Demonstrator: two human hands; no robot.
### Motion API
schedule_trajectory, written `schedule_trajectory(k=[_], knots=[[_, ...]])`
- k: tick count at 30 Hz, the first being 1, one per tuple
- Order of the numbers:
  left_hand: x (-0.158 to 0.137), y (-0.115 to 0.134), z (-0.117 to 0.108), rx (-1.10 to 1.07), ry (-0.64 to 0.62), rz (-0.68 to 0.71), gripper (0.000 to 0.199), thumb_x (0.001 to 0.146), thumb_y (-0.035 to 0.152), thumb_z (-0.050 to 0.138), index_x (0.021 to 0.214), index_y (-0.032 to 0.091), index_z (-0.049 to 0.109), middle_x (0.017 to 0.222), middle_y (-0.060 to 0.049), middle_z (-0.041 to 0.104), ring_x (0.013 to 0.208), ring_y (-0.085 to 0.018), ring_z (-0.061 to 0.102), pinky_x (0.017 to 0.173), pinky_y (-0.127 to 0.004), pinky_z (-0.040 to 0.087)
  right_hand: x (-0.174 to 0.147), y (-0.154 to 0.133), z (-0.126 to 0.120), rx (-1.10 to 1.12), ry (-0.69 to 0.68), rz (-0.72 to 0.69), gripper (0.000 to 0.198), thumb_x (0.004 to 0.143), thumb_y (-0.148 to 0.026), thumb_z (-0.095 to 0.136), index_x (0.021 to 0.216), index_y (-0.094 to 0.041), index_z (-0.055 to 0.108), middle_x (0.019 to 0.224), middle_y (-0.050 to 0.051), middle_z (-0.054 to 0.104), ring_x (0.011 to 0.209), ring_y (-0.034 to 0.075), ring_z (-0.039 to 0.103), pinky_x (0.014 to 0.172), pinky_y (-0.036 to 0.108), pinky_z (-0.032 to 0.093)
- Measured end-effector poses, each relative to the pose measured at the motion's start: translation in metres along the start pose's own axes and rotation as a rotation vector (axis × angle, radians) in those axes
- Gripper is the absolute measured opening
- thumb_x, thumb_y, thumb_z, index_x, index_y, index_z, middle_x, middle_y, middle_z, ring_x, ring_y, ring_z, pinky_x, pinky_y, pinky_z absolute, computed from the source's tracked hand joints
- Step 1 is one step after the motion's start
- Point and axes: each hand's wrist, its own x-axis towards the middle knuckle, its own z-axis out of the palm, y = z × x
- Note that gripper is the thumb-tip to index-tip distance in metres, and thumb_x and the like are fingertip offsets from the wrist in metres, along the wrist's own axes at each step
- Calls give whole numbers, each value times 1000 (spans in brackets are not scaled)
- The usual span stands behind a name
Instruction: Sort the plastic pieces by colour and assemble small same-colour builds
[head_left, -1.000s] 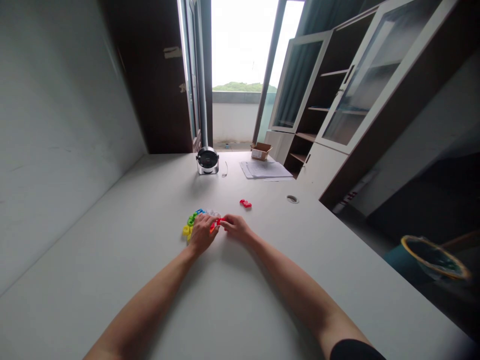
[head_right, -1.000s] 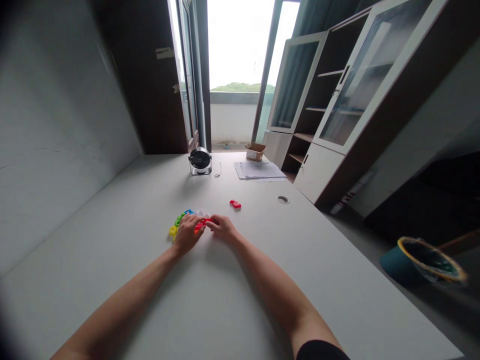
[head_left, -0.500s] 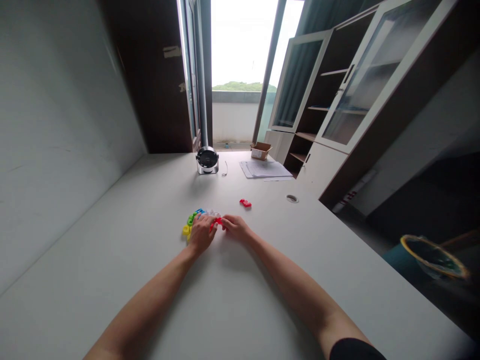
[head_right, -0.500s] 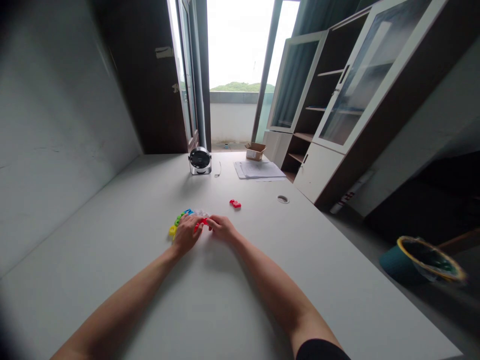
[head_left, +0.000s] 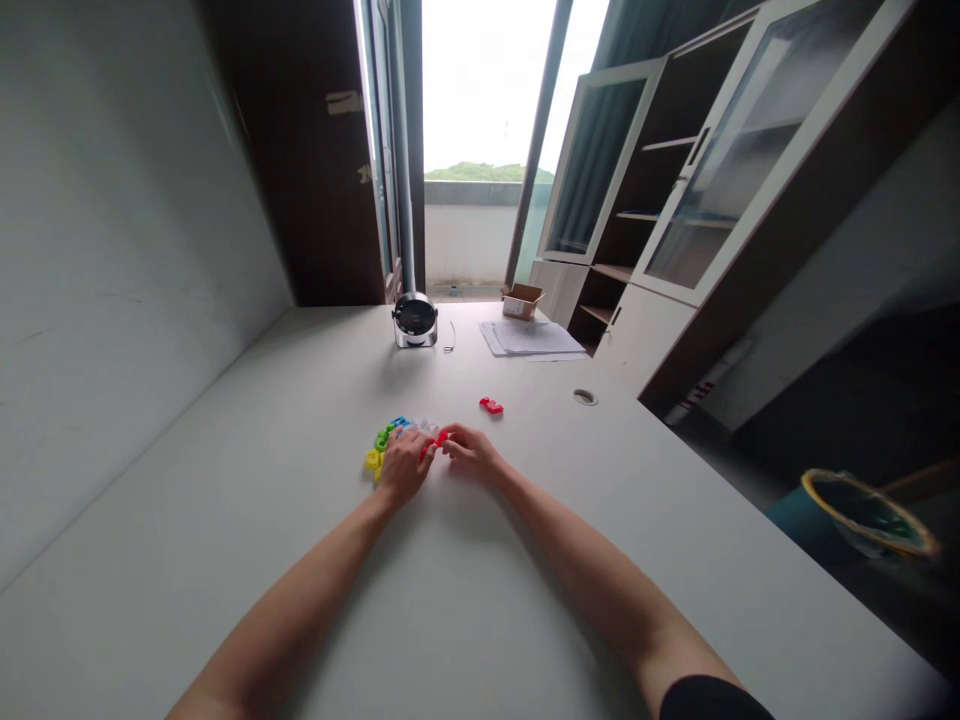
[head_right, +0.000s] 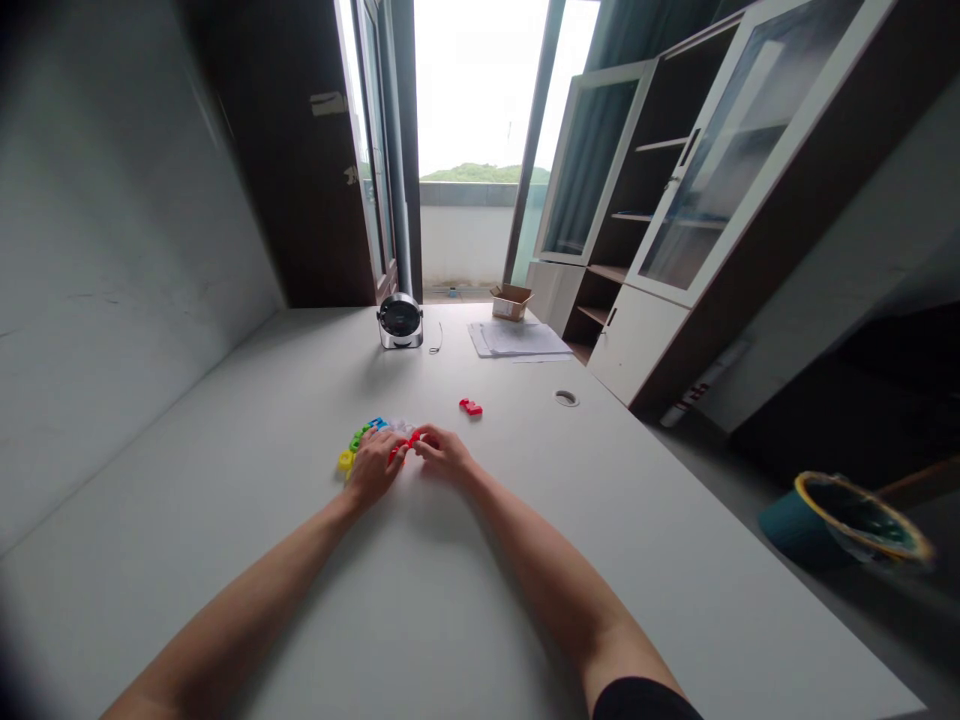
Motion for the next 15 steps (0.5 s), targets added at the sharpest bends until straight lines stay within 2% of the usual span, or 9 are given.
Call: schedule_trajectory(k=[8,15], knots=[[-1,2,-1,-17,-12,33,23,100,34,49,98,26,70,105,-5,72,102,-23,63,117,-51,31,1,-3,-1,-56,42,7,43,86,-60,62,97,-18,66,75,0,63,67,14,53,64,24,44],[-1,-1,0,-28,-25,21,23,100,32,50,98,27,72,102,-4,74,104,-23,63,117,-50,30,0,-12,-1,-13,-44,15,45,89,-61,58,98,-18,69,83,3,68,75,16,59,69,25,46]])
